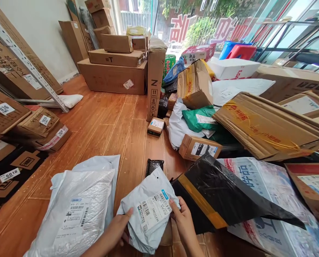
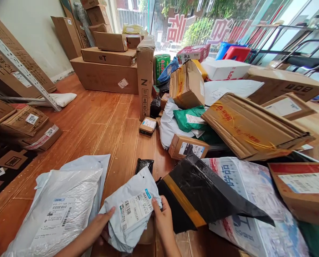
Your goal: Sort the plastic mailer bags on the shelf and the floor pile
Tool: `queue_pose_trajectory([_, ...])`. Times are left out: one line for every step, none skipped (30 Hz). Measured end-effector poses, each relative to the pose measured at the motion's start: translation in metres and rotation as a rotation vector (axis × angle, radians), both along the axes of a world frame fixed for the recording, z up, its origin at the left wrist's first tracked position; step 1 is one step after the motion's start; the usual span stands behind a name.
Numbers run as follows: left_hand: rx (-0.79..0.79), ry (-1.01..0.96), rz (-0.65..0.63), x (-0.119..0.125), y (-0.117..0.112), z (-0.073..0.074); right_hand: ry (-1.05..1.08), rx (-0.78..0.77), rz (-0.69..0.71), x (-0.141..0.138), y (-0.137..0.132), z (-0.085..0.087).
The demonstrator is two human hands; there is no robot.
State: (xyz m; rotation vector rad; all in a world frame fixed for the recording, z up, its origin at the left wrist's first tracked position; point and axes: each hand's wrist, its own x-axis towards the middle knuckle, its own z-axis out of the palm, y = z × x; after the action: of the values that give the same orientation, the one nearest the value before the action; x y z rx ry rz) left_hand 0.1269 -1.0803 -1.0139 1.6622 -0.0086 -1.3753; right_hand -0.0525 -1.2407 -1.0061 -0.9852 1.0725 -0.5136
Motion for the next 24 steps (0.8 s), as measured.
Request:
queue_pose_trajectory([0.051,-0.182,-0.023,0.008,0.007,0.005,-0.037,0.014,0.073,-0.004,-0.003,0.004])
queue_pose_trajectory([0.068,-0.390,-0.005,0.017,0.011,0.011,-0.069,0.035,0.158,-0.008,-0.006,0.007])
queue_pose_trajectory([0.040,-0.578,0.040,0.023,0.013,0.016,-0.087,0.051,0.255,-0.012,-0.009,0.010])
queue_pose_trajectory([-0.006,-0.696,0.081,0.027,0.012,0.021,-0.085,0.050,0.351,-0.014,-0.012,0.012])
queue_pose_trajectory([-0.043,-0.746,0.051,0.027,0.009,0.025,-0.055,0.020,0.426,-0.015,-0.013,0.013])
queue_pose_trajectory([-0.063,-0.750,-0.044,0.024,0.004,0.025,0.000,-0.040,0.479,-0.013,-0.015,0.014])
queue_pose_trajectory([-0.078,-0.746,-0.176,0.018,-0.001,0.024,0.069,-0.134,0.502,-0.008,-0.016,0.014])
queue_pose_trajectory([-0.088,-0.756,-0.300,0.011,-0.006,0.019,0.139,-0.251,0.495,0.000,-0.017,0.015])
queue_pose_trajectory([-0.097,-0.786,-0.384,0.003,-0.010,0.013,0.204,-0.375,0.466,0.010,-0.019,0.015])
queue_pose_trajectory([-0.115,-0.821,-0.417,-0.004,-0.013,0.006,0.275,-0.483,0.433,0.023,-0.022,0.016])
queue_pose_trajectory([-0.139,-0.853,-0.395,-0.009,-0.014,-0.001,0.353,-0.557,0.416,0.037,-0.026,0.016])
queue_pose_trajectory([-0.160,-0.873,-0.341,-0.013,-0.014,-0.008,0.437,-0.590,0.416,0.051,-0.031,0.015])
queue_pose_trajectory([-0.177,-0.876,-0.279,-0.015,-0.014,-0.013,0.526,-0.588,0.431,0.066,-0.038,0.013])
queue_pose_trajectory([-0.184,-0.873,-0.220,-0.016,-0.013,-0.016,0.620,-0.556,0.448,0.079,-0.045,0.008])
queue_pose_trajectory([-0.182,-0.868,-0.173,-0.016,-0.012,-0.018,0.705,-0.514,0.453,0.091,-0.053,0.002])
queue_pose_trajectory([-0.175,-0.860,-0.136,-0.016,-0.012,-0.018,0.782,-0.474,0.444,0.101,-0.061,-0.005])
queue_pose_trajectory([-0.167,-0.850,-0.105,-0.016,-0.012,-0.017,0.844,-0.444,0.425,0.108,-0.068,-0.014])
queue_pose_trajectory([-0.157,-0.834,-0.074,-0.016,-0.012,-0.015,0.896,-0.424,0.404,0.113,-0.073,-0.023])
queue_pose_trajectory([-0.144,-0.816,-0.037,-0.016,-0.014,-0.013,0.928,-0.410,0.385,0.117,-0.077,-0.031])
queue_pose_trajectory([-0.132,-0.794,-0.001,-0.015,-0.015,-0.011,0.935,-0.401,0.371,0.119,-0.080,-0.038])
queue_pose_trajectory([-0.128,-0.756,0.018,-0.014,-0.016,-0.009,0.916,-0.400,0.364,0.120,-0.081,-0.043])
queue_pose_trajectory([-0.132,-0.707,0.015,-0.012,-0.018,-0.007,0.877,-0.404,0.365,0.121,-0.082,-0.046])
queue_pose_trajectory([-0.144,-0.655,-0.006,-0.008,-0.018,-0.006,0.819,-0.416,0.369,0.121,-0.083,-0.047])
queue_pose_trajectory([-0.164,-0.609,-0.036,-0.004,-0.018,-0.006,0.748,-0.441,0.370,0.120,-0.082,-0.045])
